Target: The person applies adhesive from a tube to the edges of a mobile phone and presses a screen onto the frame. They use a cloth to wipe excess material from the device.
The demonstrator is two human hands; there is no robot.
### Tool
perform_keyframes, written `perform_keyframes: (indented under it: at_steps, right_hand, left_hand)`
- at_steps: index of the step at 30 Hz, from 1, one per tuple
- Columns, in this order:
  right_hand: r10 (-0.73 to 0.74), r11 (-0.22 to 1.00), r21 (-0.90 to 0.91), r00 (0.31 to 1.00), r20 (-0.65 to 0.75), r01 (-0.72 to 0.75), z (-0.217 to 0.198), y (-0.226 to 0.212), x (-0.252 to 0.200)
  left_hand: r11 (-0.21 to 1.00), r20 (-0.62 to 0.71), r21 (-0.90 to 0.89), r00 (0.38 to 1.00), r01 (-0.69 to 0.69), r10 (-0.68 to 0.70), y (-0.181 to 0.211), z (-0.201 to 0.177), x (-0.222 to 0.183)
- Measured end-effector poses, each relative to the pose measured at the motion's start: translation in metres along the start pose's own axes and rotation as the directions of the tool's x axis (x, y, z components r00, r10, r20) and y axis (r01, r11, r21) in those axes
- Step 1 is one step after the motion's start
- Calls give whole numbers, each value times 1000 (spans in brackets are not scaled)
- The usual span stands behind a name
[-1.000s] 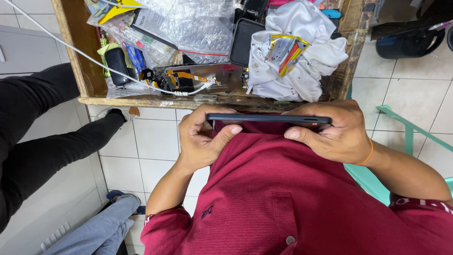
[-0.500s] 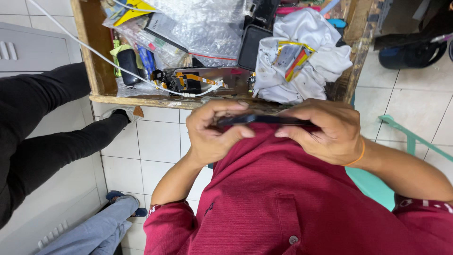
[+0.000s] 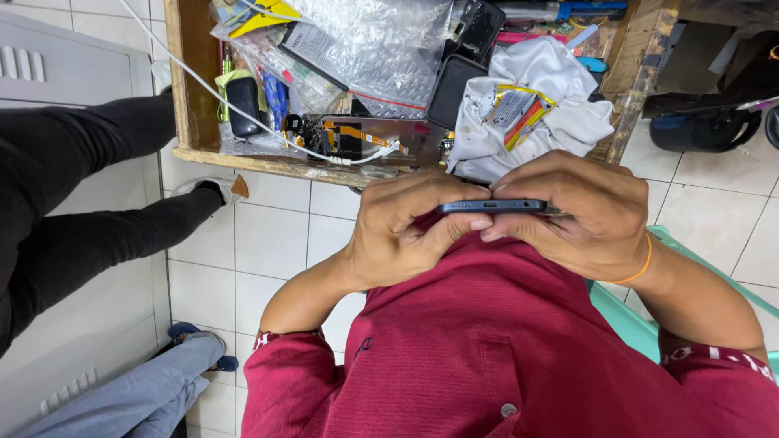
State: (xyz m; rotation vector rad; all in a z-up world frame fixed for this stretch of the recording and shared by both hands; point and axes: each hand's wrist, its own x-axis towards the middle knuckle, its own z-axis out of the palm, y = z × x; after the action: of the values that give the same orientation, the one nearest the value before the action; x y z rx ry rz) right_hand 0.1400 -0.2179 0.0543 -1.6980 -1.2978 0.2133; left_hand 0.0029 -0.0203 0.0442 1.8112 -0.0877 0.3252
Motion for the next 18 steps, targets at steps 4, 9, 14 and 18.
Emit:
perform_keyframes:
  at_steps: [4,9,14,18]
  right_hand:
    - [38,999,28,997,-65,-36,1,-5,-2]
    - [36,999,43,998,-53,-34,4,-9,-1]
    - [31,1000,2,997,-65,-31,8,-12,1]
    - [29,999,-19,997,-73,-30,9,-11,1]
  left_hand:
    - [993,-35,-106,998,47,-51,-4,3,-5]
    - [990,-80,-129,995,49,-60,-7,5,-9]
    - [994,-80,-93,995,49,-57,-4,3,-9]
    - [997,-116,-71,993,-9,1,-4,5,-8]
